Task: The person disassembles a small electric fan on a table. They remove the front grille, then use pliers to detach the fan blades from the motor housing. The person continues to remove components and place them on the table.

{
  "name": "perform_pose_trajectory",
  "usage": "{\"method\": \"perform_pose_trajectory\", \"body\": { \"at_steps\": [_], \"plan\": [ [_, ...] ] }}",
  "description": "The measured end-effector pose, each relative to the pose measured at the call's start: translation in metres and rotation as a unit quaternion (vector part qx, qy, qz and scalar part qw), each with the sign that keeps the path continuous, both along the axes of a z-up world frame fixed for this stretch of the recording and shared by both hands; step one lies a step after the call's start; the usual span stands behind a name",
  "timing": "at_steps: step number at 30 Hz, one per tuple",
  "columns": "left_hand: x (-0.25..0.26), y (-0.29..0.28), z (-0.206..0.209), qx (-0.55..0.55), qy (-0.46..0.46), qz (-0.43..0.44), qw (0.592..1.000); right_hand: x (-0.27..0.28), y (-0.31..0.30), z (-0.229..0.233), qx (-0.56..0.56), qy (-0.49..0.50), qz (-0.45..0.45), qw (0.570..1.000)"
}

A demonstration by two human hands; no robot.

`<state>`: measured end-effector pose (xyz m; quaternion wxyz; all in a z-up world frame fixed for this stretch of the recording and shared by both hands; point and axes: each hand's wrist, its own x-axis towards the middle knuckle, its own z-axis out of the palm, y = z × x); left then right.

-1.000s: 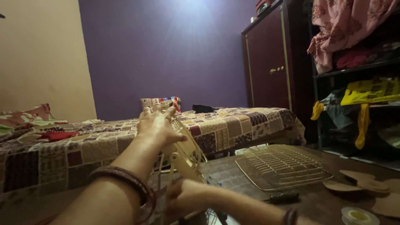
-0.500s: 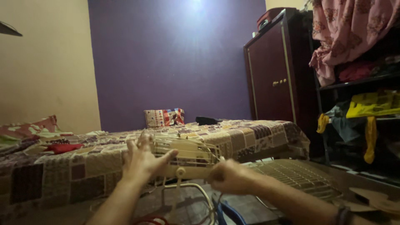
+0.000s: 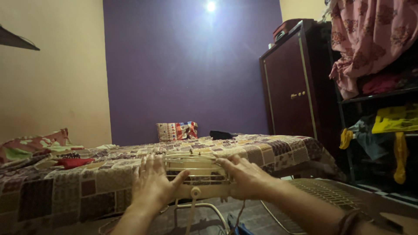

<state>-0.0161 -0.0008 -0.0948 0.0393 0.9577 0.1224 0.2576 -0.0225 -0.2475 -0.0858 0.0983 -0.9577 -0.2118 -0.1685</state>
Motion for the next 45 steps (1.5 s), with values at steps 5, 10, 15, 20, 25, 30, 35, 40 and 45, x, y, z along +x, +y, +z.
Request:
{"method": "perform_pose_trajectory", "body": {
  "at_steps": [5,10,15,20,25,30,35,40,45],
  "plan": [
    [-0.008,0.001,0.006,0.057,-0.037,-0.026,0.997,0.008,-0.004,-0.008,0.007,-0.088,0.099,0.991],
    [-0.014,0.006,0.016,0.078,0.023,-0.016,0.997,0.016,-0.005,-0.003,-0.022,-0.099,0.097,0.990],
    [-0.017,0.004,0.029,0.097,0.110,0.000,0.989,0.013,0.003,0.006,-0.090,-0.137,0.066,0.984],
    [-0.028,-0.011,0.032,0.131,0.067,-0.037,0.988,0.009,0.008,0.009,-0.165,-0.151,0.047,0.974],
    [-0.037,-0.051,0.021,0.130,0.082,-0.127,0.980,0.009,0.006,0.009,-0.169,-0.139,0.042,0.975],
    [-0.042,-0.064,0.013,0.115,0.090,-0.066,0.987,0.017,0.002,0.003,-0.122,-0.175,0.068,0.975],
    [-0.036,-0.065,0.009,0.105,0.078,-0.053,0.990,0.022,-0.007,-0.007,-0.083,-0.099,-0.090,0.988],
    [-0.029,-0.067,0.005,0.104,0.054,-0.046,0.992,0.026,-0.017,-0.029,-0.071,-0.043,-0.118,0.990],
    [-0.019,-0.067,0.000,0.087,0.054,-0.040,0.994,0.039,-0.028,-0.042,-0.068,-0.045,-0.103,0.991]
  ]
}}
